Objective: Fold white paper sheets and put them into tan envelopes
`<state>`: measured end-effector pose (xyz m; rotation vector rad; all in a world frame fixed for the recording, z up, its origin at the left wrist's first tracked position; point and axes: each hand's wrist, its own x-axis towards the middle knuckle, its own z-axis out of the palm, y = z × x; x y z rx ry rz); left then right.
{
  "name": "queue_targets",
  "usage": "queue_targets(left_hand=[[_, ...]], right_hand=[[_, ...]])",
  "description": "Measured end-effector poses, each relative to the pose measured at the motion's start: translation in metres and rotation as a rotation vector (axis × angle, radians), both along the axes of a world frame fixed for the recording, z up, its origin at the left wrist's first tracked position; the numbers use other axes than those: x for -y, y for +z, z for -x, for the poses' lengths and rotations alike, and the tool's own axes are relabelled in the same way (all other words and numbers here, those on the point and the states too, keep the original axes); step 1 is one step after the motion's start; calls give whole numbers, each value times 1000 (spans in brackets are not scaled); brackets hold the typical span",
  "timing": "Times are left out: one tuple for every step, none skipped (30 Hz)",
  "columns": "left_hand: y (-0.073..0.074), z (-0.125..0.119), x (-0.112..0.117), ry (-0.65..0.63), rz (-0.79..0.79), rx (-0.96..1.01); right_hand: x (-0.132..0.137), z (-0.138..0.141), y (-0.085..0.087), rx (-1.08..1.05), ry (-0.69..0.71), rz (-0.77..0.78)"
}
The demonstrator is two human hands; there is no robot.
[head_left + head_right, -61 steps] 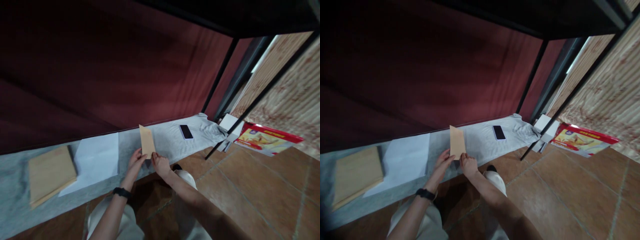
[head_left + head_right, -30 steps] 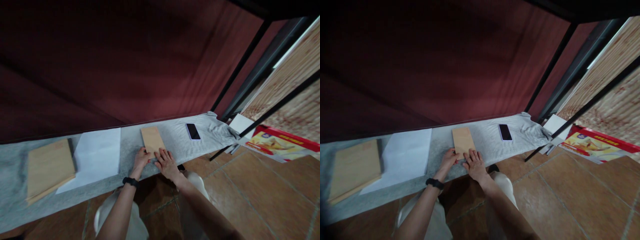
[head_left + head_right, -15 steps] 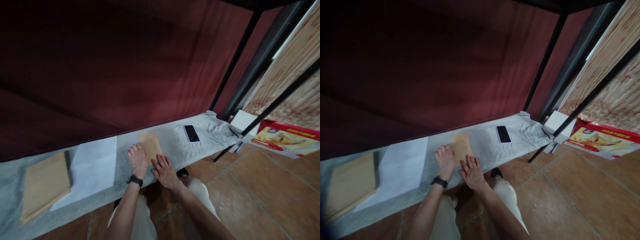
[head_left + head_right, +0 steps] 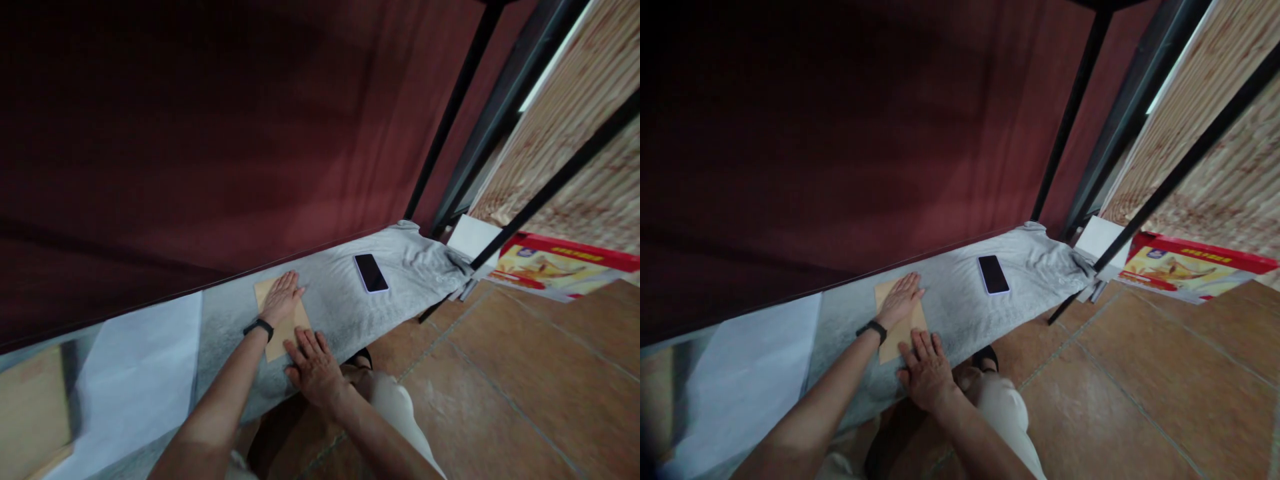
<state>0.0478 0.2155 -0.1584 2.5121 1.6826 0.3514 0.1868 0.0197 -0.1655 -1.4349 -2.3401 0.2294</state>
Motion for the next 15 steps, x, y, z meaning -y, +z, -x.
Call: queue_targets(left_hand=[[0, 2, -4, 12, -2, 3], [-1, 4, -7, 24, -3, 2], [-1, 5, -8, 36, -2, -5], [-2, 5, -8, 45, -1, -16], [-2, 6, -6, 48, 2, -30], [-3, 6, -3, 42, 8, -44], [-3, 7, 2, 28, 13, -55], [-3, 8, 7, 9, 19, -61], [-4, 9, 12, -14, 26, -65], [-4, 11, 18, -38, 32, -66], [-4, 12, 25, -58, 35, -66], [-4, 14, 32, -76, 34, -66], [-4, 15, 39, -92, 28, -67], [-5, 17, 47, -110, 19, -72], [-5, 18, 55, -128, 7, -78]], right_hand=[[0, 0, 0, 1, 2, 6], [-1, 0, -1, -2, 2, 12], [-1, 0, 0, -8, 2, 18], [-1, 0, 0, -16, 3, 24], [-1, 0, 1, -25, 3, 30], [0, -1, 2, -34, 6, 37], [0, -2, 3, -41, 12, 47], [-1, -3, 5, -48, 20, 60], [-1, -5, 7, -55, 28, 73], [-2, -6, 9, -66, 35, 87], [-4, -8, 11, -80, 43, 101], [-6, -10, 14, -101, 52, 114], [-8, -12, 16, -126, 59, 125], [-11, -14, 19, -154, 62, 135], [-14, -15, 21, -180, 59, 143]])
